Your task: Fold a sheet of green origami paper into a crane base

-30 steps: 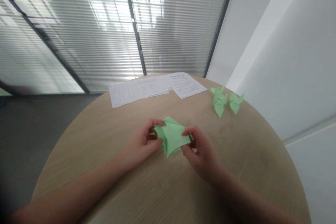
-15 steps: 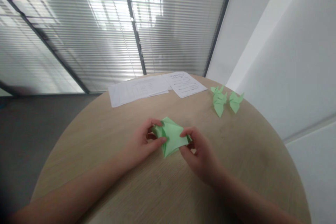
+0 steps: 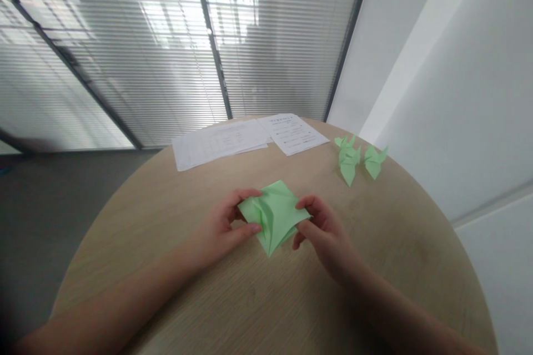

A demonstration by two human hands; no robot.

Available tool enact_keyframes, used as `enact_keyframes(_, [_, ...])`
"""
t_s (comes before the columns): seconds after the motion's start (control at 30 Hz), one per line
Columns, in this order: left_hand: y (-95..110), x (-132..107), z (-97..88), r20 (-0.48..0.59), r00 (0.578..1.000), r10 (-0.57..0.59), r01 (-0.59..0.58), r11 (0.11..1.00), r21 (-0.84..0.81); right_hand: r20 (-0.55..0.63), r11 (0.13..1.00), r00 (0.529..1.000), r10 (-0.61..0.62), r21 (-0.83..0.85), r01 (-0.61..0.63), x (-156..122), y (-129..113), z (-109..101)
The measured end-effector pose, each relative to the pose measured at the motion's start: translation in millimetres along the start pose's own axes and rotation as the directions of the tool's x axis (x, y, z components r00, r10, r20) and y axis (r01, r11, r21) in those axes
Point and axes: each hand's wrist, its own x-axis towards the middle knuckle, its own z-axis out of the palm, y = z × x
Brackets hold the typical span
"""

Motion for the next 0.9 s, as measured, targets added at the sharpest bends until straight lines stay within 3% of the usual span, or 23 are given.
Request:
enact_keyframes(0.17, [4.6, -2.0, 0.4, 0.003, 1.0, 0.014, -0.014, 0.999, 0.04, -0.004, 1.0, 1.0, 0.02, 0.013, -0.02, 1.1, 0.7, -1.1])
enact_keyframes(0.5, [2.2, 4.7, 1.4, -0.087, 0.996, 0.002, 0.007, 0.994, 0.111, 0.045, 0.985, 0.992, -0.117, -0.121, 0.122, -1.1, -0.4, 7.7])
enact_keyframes(0.73, [4.3, 5.6, 0.5, -0.151, 0.988, -0.03, 0.04, 0.997, 0.063, 0.031, 0.962, 0.979, -0.201, -0.185, 0.203, 0.1, 10.2, 3.2])
enact_keyframes(0.9, [2.4, 6.1, 2.9, -0.153, 0.977, -0.148, 0.132, 0.985, -0.107, 0.048, 0.942, 0.974, -0.222, -0.247, 0.227, 1.4, 21.4, -2.1])
